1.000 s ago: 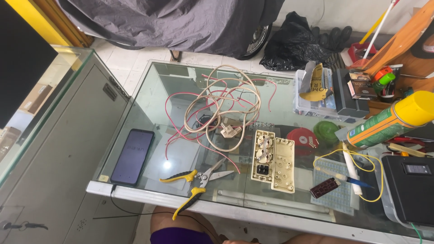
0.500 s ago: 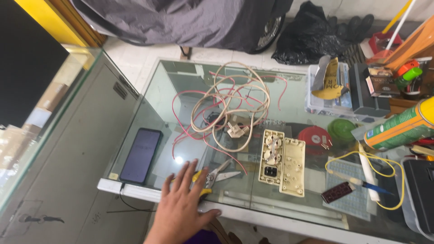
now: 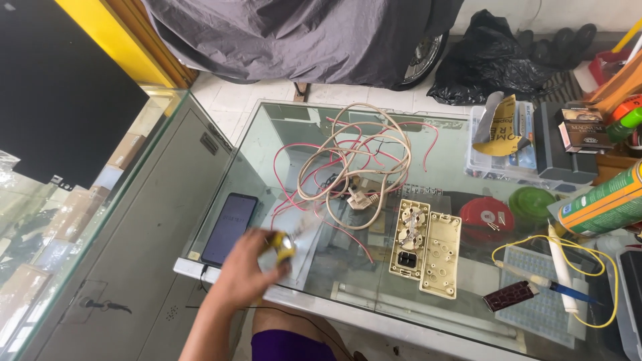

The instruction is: Organizing and repairing electrical wires and sockets at a workbench, including soldering and stripping wires.

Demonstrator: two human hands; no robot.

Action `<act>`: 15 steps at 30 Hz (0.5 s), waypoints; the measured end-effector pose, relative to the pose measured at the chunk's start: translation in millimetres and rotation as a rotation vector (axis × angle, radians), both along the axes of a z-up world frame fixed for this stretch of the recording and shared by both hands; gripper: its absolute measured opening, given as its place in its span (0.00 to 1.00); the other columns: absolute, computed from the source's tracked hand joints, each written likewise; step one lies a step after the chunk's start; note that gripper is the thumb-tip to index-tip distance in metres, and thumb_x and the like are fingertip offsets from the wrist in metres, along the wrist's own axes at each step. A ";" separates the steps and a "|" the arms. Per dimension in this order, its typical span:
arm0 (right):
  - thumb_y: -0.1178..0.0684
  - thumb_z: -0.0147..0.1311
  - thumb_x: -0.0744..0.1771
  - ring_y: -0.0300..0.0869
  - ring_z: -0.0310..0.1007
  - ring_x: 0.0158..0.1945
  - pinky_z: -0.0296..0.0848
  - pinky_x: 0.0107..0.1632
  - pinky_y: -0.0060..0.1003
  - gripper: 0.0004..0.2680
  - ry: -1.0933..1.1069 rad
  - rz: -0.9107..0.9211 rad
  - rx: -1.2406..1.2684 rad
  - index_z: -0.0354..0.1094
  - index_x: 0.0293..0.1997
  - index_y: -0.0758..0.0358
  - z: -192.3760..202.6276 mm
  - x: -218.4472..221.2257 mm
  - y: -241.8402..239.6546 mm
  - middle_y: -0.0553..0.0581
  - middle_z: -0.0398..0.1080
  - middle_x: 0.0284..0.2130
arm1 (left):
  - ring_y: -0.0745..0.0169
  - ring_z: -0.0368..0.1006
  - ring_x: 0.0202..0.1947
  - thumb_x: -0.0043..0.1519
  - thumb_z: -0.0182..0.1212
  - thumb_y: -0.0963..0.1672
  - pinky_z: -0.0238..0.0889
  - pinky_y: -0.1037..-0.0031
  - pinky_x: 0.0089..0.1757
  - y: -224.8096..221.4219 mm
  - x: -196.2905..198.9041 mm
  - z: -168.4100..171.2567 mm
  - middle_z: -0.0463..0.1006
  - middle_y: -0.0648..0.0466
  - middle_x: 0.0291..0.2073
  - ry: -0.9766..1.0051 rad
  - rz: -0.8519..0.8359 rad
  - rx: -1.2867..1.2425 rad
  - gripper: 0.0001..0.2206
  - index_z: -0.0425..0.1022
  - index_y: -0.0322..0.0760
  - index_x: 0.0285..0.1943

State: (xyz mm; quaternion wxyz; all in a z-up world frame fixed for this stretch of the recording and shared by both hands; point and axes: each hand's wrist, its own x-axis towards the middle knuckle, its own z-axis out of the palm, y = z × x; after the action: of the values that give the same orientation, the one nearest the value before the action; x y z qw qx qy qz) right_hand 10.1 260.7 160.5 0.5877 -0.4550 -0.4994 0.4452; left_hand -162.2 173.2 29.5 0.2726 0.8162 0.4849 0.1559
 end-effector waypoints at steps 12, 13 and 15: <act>0.60 0.52 0.65 0.54 0.78 0.36 0.71 0.41 0.38 0.07 0.187 -0.025 -0.117 0.71 0.40 0.75 -104.0 8.6 -121.4 0.71 0.78 0.34 | 0.35 0.64 0.64 0.58 0.58 0.61 0.66 0.51 0.56 186.1 63.7 -10.8 0.65 0.31 0.62 0.426 0.555 0.042 0.39 0.69 0.26 0.67; 0.61 0.52 0.65 0.54 0.78 0.36 0.71 0.41 0.38 0.07 0.205 -0.029 -0.124 0.71 0.41 0.76 -129.3 4.0 -130.0 0.71 0.79 0.35 | 0.35 0.64 0.64 0.58 0.58 0.61 0.66 0.51 0.56 188.9 63.9 -11.9 0.65 0.31 0.62 0.427 0.551 0.049 0.39 0.69 0.26 0.67; 0.61 0.52 0.64 0.55 0.78 0.37 0.71 0.42 0.39 0.07 0.249 -0.044 -0.149 0.72 0.41 0.77 -179.3 -8.9 -154.8 0.72 0.79 0.35 | 0.34 0.60 0.68 0.61 0.54 0.63 0.64 0.56 0.59 192.8 63.5 -16.3 0.63 0.30 0.65 0.481 0.523 0.025 0.41 0.68 0.24 0.67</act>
State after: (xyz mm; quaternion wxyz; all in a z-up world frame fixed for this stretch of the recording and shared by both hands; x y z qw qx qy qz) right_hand 1.2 106.0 -18.8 0.6194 -0.4491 -0.3782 0.5211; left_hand -98.7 366.0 13.2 0.0913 0.6812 0.7258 0.0298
